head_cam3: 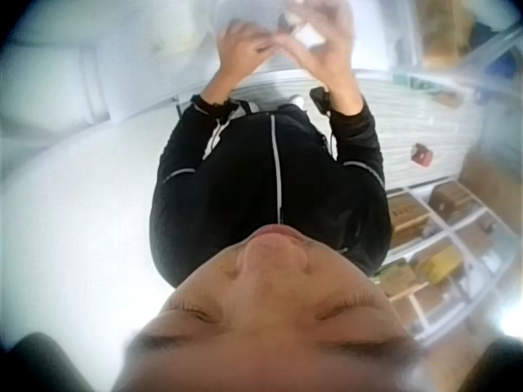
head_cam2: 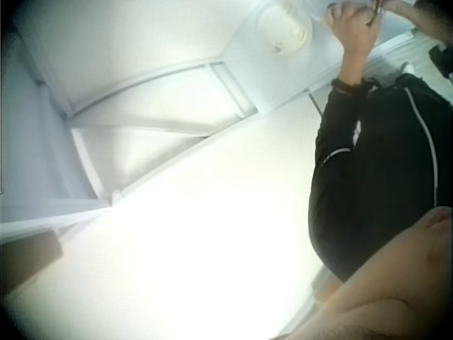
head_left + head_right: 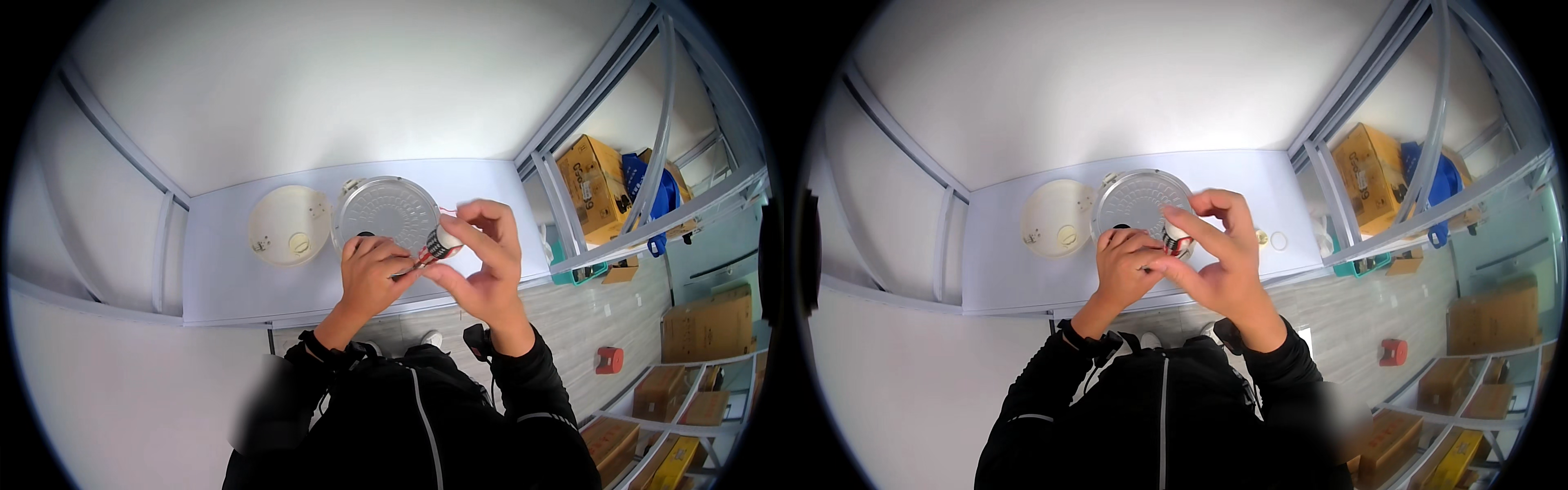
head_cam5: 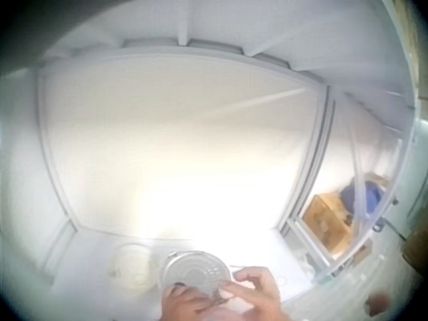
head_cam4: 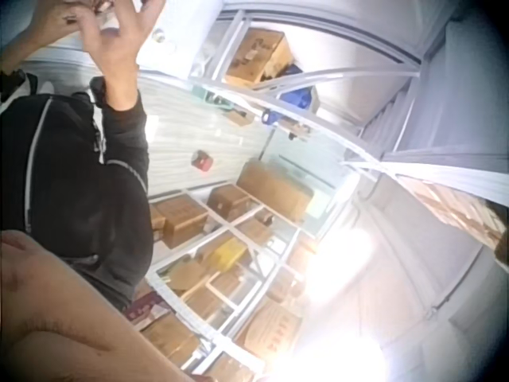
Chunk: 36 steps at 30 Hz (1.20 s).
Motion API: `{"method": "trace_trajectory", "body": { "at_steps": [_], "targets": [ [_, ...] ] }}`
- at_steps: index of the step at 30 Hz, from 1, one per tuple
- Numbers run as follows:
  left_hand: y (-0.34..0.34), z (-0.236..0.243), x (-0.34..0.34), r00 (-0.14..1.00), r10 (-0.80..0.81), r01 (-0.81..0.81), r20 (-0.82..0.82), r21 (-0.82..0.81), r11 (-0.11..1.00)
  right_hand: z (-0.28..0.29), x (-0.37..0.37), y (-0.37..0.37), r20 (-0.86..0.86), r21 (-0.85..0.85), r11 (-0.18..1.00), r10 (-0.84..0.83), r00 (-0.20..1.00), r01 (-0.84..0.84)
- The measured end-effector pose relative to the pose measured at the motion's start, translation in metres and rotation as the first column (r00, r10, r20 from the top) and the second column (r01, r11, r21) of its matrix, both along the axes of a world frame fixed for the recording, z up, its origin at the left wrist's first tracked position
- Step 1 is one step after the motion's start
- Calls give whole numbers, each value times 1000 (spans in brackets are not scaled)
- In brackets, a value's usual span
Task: The person disassembles a white appliance, likely a rice cooker, by removing the lid and a central knob. They use a screwdriver to unscrew multiple screws from the metal base plate, then reassemble the components by replacing the screws and reattaching the lid.
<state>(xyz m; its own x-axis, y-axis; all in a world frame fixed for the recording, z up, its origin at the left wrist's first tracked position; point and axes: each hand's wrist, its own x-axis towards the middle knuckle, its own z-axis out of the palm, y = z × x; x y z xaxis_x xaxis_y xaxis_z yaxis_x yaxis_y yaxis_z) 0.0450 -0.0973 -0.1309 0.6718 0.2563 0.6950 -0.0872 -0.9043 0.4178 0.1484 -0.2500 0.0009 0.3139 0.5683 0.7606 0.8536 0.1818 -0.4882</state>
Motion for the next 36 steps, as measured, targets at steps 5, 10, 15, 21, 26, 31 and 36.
{"method": "trace_trajectory", "body": {
  "at_steps": [5, 10, 15, 21, 26, 31, 36],
  "targets": [
    [0, -1, 0, 1000, -7, 7, 2, -3, 1000, -13, -4, 0, -382, 73, 996, 81, 921, -57],
    [-1, 0, 1, 1000, 7, -7, -2, 5, 1000, 0, -2, -1, -106, 41, 998, 48, 993, -44],
    [0, -3, -2, 1000, 7, -7, -4, 11, 1000, -20, -3, -6, -146, -3, 1000, 7, 989, -8],
    [0, -2, -2, 1000, -6, 6, -6, 9, 1000, -12, -2, -6, -129, 32, 997, 80, 988, -76],
    [-1, -2, -2, 1000, 11, -10, -22, 20, 1000, -23, -4, -7, -113, 12, 999, -47, 992, 48],
    [-1, -1, -2, 1000, -5, 5, -22, 1, 1000, -26, -4, -1, -288, 144, 988, 103, 952, -63],
    [-1, -4, -2, 1000, -2, 2, -2, 16, 1000, -19, 0, -10, -44, 27, 999, -27, 999, 28]
  ]
}}
